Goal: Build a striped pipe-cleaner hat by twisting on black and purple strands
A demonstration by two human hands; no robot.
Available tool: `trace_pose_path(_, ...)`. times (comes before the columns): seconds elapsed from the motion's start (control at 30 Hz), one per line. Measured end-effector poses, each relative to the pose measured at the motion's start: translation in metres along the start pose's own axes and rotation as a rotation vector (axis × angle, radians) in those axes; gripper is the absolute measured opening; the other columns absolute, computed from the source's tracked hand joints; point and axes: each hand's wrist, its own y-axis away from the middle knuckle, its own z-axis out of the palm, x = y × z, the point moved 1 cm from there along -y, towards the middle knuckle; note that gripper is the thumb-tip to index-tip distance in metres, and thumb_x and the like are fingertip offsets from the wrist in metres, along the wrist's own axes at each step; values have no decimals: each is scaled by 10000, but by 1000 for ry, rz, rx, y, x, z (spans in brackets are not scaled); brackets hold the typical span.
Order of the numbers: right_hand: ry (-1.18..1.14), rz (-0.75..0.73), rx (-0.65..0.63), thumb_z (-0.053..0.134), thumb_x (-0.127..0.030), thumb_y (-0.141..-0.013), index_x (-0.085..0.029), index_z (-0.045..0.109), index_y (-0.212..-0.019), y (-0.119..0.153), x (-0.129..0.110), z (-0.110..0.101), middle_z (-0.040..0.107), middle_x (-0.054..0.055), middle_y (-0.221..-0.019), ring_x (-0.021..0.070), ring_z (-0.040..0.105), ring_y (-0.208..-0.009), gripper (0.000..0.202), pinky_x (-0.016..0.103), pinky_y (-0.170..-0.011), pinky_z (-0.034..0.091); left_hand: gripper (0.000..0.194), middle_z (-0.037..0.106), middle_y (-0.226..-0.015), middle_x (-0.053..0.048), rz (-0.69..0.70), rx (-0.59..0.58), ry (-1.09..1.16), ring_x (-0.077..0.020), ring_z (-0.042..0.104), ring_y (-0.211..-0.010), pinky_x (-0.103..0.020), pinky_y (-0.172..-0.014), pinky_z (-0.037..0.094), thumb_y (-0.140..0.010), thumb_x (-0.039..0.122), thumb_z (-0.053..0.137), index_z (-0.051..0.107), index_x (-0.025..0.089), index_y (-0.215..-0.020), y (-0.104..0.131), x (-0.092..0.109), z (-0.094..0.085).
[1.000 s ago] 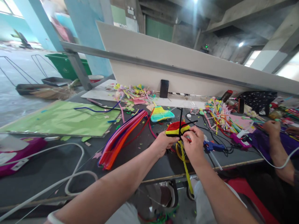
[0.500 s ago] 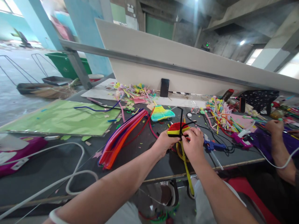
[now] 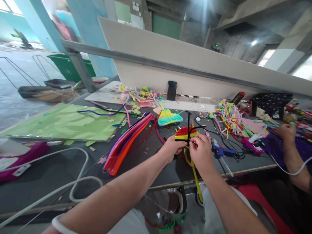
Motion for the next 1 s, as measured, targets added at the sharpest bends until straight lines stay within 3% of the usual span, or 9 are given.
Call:
trace_pose_path(0.2, -26, 3, -20, 644, -285, -793, -190, 664, -832, 3, -8, -3, 642, 67, -913, 226, 519, -935, 105, 368, -849, 392, 245, 350, -482, 101, 42, 38, -71, -18, 263, -373, -186, -378, 148, -583, 206, 708, 512, 159, -723, 0, 0, 1)
trace_pose_path(0.7, 43, 84, -97, 621, -224, -779, -190, 621, -693, -5, -3, 2, 641, 59, -777, 210, 550, -824, 93, 327, -781, 394, 171, 370, -465, 95, 96, 9, -205, -28, 295, -377, -166, -366, 210, -627, 168, 635, 486, 159, -711, 1, -2, 2)
trace_pose_path(0.77, 27, 101, -96, 605, -216, -781, -189, 608, -687, -5, -3, 0, 636, 57, -770, 206, 553, -811, 99, 324, -775, 397, 202, 405, -490, 85, 68, -41, -153, -35, 330, -372, -167, -357, 223, -645, 210, 661, 518, 152, -774, 2, 0, 1)
trace_pose_path(0.87, -8, 113, -92, 592, -212, -777, -191, 590, -678, -6, -3, -2, 628, 48, -748, 196, 552, -775, 101, 309, -740, 402, 365, 517, -593, 47, 24, -65, -91, -49, 400, -362, -171, -344, 238, -704, 287, 644, 534, 161, -1028, 2, 3, -2)
trace_pose_path(0.93, -33, 127, -90, 587, -205, -772, -195, 581, -671, -6, -1, -2, 622, 37, -721, 188, 548, -736, 101, 296, -699, 401, 496, 588, -688, 12, 19, -29, -139, -62, 442, -373, -179, -350, 272, -747, 310, 603, 466, 193, -1209, 0, 5, -5)
trace_pose_path(1.0, -57, 144, -88, 582, -201, -767, -199, 580, -669, -6, 1, -1, 617, 27, -698, 181, 546, -703, 98, 287, -665, 395, 543, 636, -812, -27, 106, 35, -295, -88, 530, -479, -199, -434, 387, -761, 272, 578, 441, 219, -1284, -5, 8, -10)
